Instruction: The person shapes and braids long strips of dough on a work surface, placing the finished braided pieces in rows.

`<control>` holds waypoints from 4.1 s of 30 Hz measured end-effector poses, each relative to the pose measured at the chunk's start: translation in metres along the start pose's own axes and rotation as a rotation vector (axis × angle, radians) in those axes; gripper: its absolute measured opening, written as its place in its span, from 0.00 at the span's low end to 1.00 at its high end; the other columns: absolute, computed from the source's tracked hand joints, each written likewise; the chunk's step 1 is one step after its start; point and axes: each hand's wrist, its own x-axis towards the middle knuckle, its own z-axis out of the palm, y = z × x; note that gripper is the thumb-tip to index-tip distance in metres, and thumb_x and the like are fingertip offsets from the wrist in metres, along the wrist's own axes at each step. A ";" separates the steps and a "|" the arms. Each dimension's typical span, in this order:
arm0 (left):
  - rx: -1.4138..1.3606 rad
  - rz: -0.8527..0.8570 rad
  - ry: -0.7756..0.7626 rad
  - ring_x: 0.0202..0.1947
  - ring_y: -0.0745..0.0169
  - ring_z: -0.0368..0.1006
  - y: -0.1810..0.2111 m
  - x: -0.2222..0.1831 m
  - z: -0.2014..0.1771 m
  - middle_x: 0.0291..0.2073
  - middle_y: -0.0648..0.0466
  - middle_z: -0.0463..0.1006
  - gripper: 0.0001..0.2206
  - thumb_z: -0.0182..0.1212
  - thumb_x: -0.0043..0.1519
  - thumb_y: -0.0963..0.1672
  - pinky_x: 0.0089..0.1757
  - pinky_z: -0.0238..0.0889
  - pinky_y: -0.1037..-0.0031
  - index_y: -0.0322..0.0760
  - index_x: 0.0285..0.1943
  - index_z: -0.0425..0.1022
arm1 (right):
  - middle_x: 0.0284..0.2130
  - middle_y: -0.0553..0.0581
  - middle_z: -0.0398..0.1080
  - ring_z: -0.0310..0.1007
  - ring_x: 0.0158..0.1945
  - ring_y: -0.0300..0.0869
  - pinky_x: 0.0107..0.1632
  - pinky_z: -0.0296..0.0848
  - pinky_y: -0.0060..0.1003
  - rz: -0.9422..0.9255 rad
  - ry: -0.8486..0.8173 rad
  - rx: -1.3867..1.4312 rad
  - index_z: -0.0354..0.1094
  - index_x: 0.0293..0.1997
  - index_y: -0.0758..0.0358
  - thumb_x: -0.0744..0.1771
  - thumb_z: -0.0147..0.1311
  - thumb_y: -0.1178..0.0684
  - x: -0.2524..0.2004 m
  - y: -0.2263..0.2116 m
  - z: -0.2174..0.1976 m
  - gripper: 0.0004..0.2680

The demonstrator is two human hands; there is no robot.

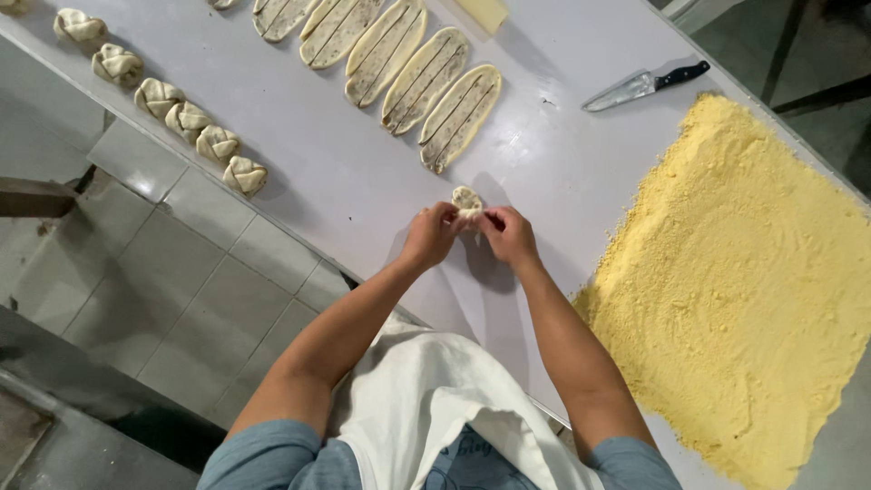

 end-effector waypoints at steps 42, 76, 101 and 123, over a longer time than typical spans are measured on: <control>0.292 0.193 0.043 0.49 0.48 0.70 0.006 -0.009 -0.022 0.46 0.50 0.78 0.12 0.67 0.60 0.50 0.51 0.64 0.61 0.43 0.46 0.81 | 0.41 0.56 0.72 0.73 0.42 0.49 0.49 0.73 0.43 -0.217 0.392 -0.212 0.72 0.49 0.62 0.71 0.53 0.52 -0.008 -0.057 0.011 0.06; 0.024 0.088 0.243 0.32 0.58 0.76 -0.093 -0.094 -0.214 0.39 0.48 0.78 0.07 0.62 0.64 0.42 0.35 0.71 0.70 0.35 0.49 0.80 | 0.46 0.59 0.71 0.74 0.45 0.42 0.42 0.77 0.38 0.544 0.360 0.440 0.59 0.59 0.68 0.64 0.64 0.45 -0.098 -0.035 0.052 0.23; 0.653 1.191 -0.391 0.54 0.48 0.69 -0.036 0.204 -0.138 0.47 0.49 0.74 0.10 0.58 0.59 0.38 0.56 0.64 0.64 0.31 0.49 0.78 | 0.37 0.55 0.75 0.71 0.43 0.52 0.49 0.72 0.46 0.106 0.368 -0.382 0.79 0.45 0.55 0.62 0.68 0.50 0.079 -0.098 0.103 0.10; 0.106 0.922 -0.398 0.35 0.49 0.78 0.059 0.219 -0.129 0.36 0.50 0.78 0.04 0.63 0.64 0.39 0.37 0.74 0.64 0.36 0.46 0.79 | 0.37 0.58 0.72 0.73 0.35 0.49 0.37 0.72 0.40 -0.045 0.658 -0.071 0.73 0.43 0.64 0.68 0.60 0.59 0.115 -0.131 0.043 0.03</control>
